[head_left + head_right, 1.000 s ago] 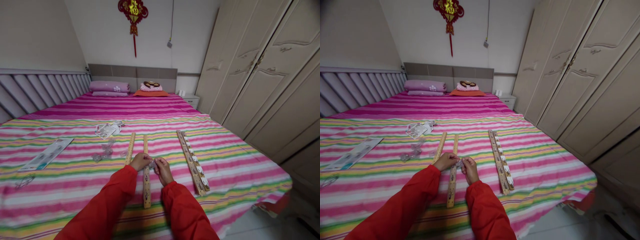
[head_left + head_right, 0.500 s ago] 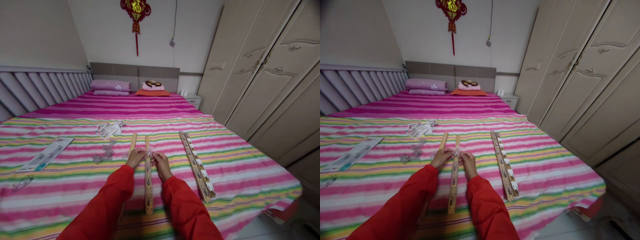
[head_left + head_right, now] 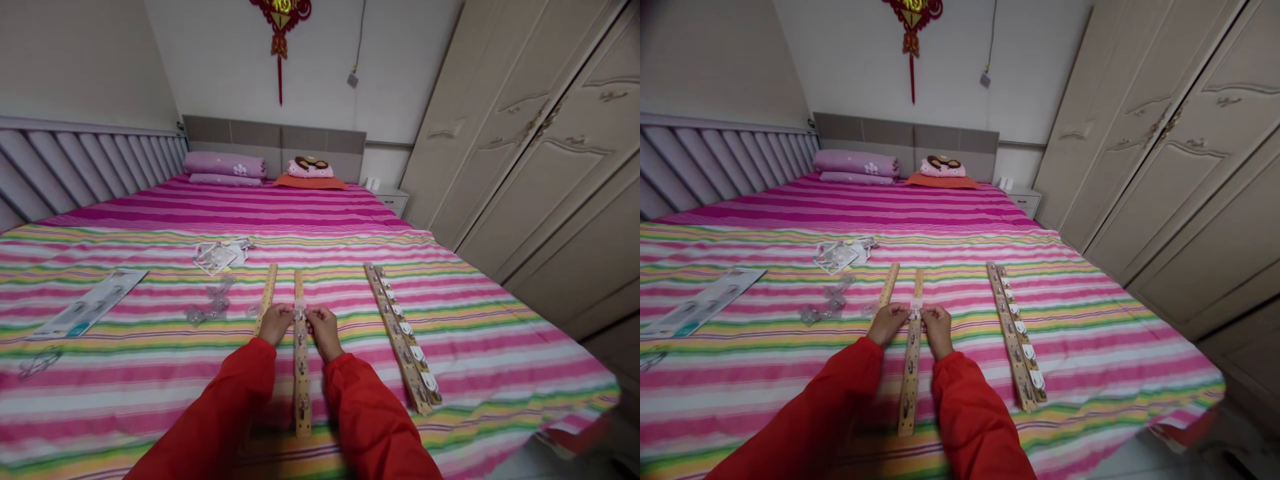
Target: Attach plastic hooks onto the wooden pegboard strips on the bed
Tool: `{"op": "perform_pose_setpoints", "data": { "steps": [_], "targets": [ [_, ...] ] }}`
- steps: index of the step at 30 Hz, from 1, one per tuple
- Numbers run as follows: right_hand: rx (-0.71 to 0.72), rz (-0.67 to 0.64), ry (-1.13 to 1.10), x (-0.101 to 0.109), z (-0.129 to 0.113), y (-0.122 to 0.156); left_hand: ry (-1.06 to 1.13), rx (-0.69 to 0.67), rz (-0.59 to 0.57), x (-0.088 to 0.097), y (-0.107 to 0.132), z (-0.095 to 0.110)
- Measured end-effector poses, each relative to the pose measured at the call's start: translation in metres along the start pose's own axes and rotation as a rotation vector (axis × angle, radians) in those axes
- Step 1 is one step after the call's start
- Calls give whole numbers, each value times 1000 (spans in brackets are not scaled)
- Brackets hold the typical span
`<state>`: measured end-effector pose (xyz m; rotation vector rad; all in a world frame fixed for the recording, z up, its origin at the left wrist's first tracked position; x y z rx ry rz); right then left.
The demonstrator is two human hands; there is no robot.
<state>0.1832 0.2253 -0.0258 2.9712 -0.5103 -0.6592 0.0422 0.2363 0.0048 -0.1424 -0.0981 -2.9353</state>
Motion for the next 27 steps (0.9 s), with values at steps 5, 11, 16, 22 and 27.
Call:
{"op": "perform_pose_setpoints", "data": {
  "steps": [5,11,16,22,27],
  "targets": [
    [-10,8,15,-1,1,-1,-42,-15,11,0,-2,-1],
    [66,30,63,2,3,-5,-86,-25,38,-1,-3,-8],
    [74,27,79,3,5,-6,-115,-26,43,-2,-3,-13],
    [85,26,126,2,4,-7,-172,-36,68,-1,-3,-15],
    [80,26,124,2,7,-7,-312,-144,43,-3,1,-13]
  ]
}}
Point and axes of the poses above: each hand's wrist, its own y-axis away from the middle knuckle, its own x-axis out of the back of the hand, z = x × y, the point moved 6 cm from there along -y, towards the middle knuckle, and after that the axes turned 8 degrees about z, right-handed, at the moved point
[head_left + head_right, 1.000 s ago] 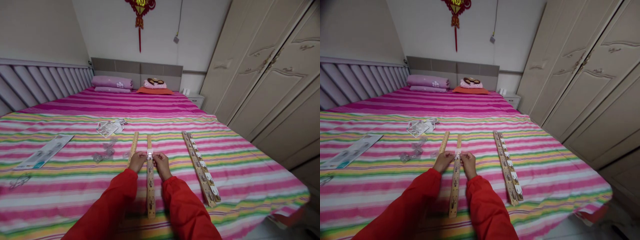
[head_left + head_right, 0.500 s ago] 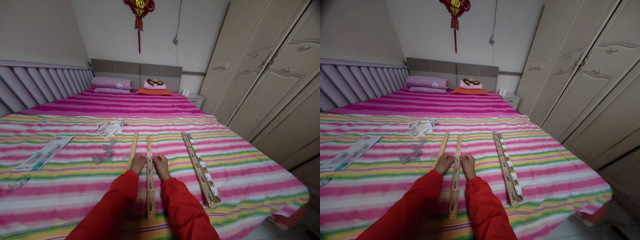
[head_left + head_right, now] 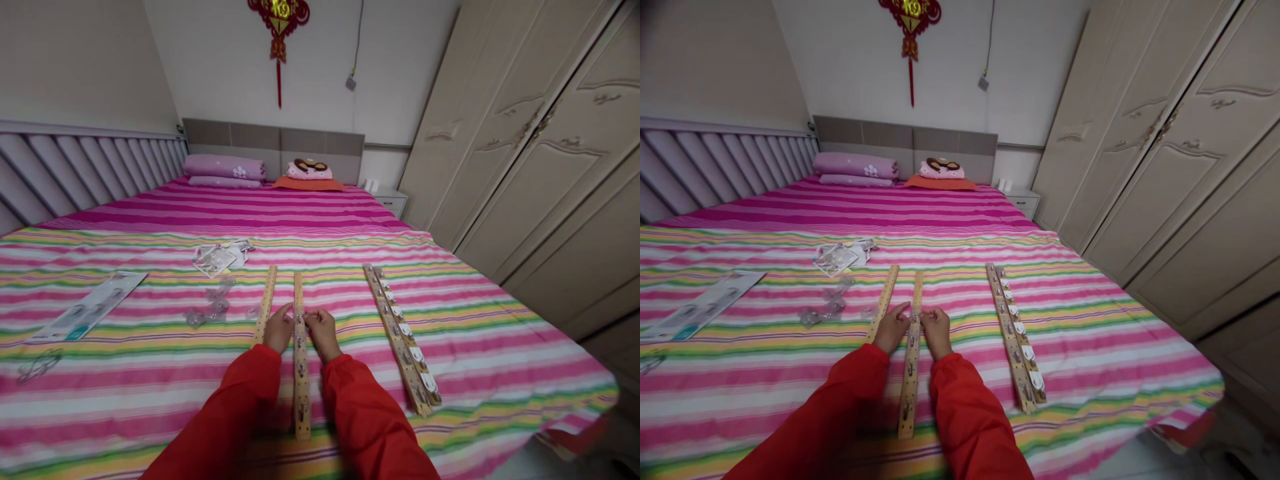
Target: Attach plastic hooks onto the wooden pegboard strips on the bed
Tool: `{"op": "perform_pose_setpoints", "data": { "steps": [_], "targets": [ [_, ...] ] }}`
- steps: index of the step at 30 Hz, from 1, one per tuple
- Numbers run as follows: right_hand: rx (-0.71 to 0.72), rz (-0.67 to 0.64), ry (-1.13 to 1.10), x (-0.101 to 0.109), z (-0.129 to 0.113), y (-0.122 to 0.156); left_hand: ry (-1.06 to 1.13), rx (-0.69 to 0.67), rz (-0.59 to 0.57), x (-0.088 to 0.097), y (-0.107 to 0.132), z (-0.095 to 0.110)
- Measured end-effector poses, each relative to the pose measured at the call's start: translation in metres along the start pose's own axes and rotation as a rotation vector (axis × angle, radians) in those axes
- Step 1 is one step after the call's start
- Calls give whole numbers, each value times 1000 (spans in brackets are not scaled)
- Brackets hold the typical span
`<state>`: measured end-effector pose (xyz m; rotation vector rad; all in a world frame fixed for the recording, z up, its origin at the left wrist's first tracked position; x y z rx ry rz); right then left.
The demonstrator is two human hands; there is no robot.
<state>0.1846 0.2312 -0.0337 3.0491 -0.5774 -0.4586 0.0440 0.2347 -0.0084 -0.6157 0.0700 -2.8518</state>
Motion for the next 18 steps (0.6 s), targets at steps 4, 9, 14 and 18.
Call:
{"op": "perform_pose_setpoints", "data": {
  "steps": [4,9,14,18],
  "targets": [
    [96,-34,82,-1,-5,2,-43,-53,-82,-5,0,-3],
    [270,-80,363,-4,-13,5,-144,-135,-170,-11,-2,-5],
    [282,-106,491,-8,-8,-2,-187,-114,-212,-16,-6,-11],
    [210,-139,420,-10,-3,-9,-89,-53,-230,-19,-10,-12]
  ]
}}
Point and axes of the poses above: each hand's wrist, its own y-axis away from the middle knuckle, its own x-axis out of the back of the hand, z = x × y, the point moved 6 cm from there along -y, towards the middle knuckle, and after that the axes turned 8 degrees about z, right-handed, at the moved point
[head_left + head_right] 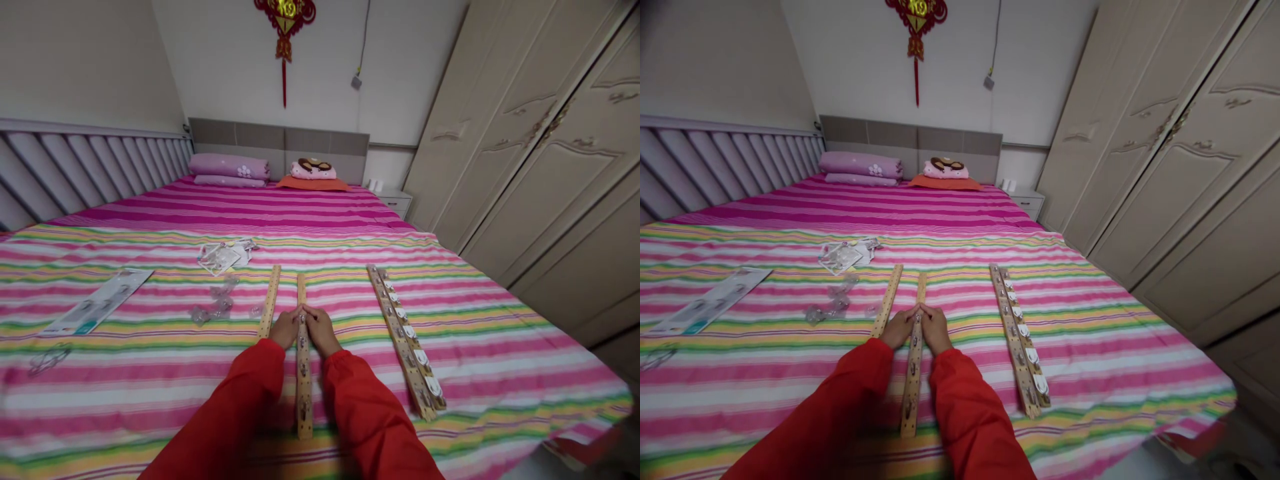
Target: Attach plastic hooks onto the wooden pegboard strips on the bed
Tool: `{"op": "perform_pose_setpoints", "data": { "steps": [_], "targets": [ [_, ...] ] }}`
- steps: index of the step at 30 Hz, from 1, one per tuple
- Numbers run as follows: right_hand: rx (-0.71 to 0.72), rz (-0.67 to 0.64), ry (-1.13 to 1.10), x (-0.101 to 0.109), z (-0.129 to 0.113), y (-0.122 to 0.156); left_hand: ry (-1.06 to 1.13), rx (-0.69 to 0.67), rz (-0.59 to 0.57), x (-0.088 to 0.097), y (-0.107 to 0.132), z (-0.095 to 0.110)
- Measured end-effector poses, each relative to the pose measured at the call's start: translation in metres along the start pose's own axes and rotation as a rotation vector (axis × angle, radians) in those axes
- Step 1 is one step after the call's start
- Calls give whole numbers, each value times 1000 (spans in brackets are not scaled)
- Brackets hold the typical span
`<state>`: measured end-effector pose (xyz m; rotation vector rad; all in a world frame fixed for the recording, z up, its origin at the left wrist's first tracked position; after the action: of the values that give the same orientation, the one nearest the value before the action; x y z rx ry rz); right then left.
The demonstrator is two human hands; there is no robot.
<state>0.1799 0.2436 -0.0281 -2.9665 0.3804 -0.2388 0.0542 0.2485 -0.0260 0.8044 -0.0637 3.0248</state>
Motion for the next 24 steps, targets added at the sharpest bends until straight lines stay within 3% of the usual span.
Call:
{"op": "perform_pose_setpoints", "data": {
  "steps": [5,8,12,14,16,20,24],
  "targets": [
    [-164,-56,-282,1,3,4,108,-5,-24,1,6,12],
    [-208,11,-381,7,4,9,71,-24,41,15,13,19],
    [-202,77,-446,10,4,11,-38,-98,272,61,17,21],
    [-201,77,-471,9,4,10,-179,-185,409,90,19,21],
    [-202,74,-493,9,4,10,-364,-243,469,110,19,16],
    [-203,71,-510,9,3,10,-603,-236,398,120,18,-2],
    [-202,72,-503,9,2,10,-622,-239,331,113,15,-9]
  ]
}}
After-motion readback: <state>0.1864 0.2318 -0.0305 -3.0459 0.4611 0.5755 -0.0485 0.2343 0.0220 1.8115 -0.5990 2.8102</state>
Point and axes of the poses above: each hand's wrist, its own y-axis away from the middle knuckle, its own x-axis out of the back of the hand, z = x × y, the point moved 6 cm from there along -y, towards the middle knuckle, and after that the axes turned 8 degrees about z, right-handed, at the moved point
